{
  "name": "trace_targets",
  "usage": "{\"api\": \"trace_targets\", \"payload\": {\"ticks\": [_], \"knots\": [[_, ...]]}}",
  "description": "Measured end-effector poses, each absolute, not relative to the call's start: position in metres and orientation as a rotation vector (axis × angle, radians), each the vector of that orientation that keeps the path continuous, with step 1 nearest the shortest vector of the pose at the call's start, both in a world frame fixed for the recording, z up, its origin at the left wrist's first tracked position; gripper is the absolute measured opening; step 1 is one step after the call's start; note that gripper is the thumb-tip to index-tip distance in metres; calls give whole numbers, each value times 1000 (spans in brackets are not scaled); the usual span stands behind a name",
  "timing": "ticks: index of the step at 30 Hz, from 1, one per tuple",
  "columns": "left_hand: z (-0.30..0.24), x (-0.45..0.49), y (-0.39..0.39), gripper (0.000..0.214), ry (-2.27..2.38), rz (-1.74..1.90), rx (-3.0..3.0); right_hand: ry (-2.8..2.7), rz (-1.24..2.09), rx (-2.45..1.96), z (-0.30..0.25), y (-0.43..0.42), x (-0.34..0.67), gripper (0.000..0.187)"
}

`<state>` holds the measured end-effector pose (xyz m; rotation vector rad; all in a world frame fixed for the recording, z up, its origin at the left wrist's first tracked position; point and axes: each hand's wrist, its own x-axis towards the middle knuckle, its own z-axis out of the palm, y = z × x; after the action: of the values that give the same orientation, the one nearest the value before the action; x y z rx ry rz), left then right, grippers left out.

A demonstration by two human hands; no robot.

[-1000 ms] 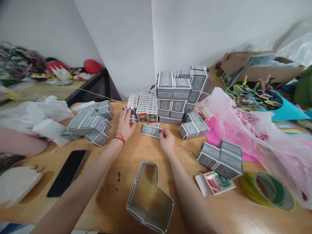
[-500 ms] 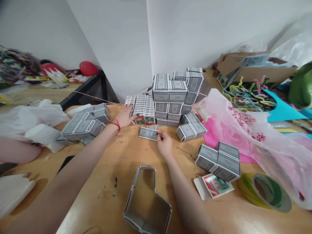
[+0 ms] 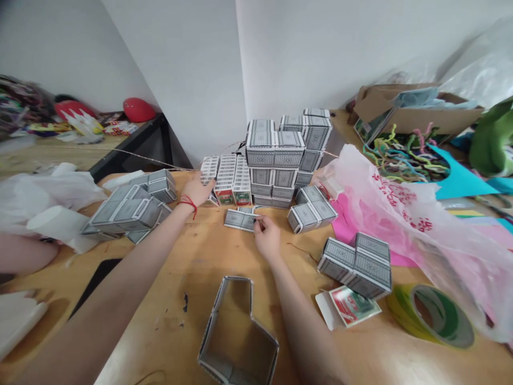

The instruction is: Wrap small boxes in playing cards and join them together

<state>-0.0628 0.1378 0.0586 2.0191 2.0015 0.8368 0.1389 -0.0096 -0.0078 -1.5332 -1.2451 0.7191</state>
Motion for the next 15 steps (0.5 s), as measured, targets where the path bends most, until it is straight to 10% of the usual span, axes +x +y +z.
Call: {"api": "trace_targets", "payload": {"ticks": [15], "knots": [[64, -93, 129, 30, 1911, 947, 2015, -1262, 725, -1527, -9, -10, 139, 28]]}}
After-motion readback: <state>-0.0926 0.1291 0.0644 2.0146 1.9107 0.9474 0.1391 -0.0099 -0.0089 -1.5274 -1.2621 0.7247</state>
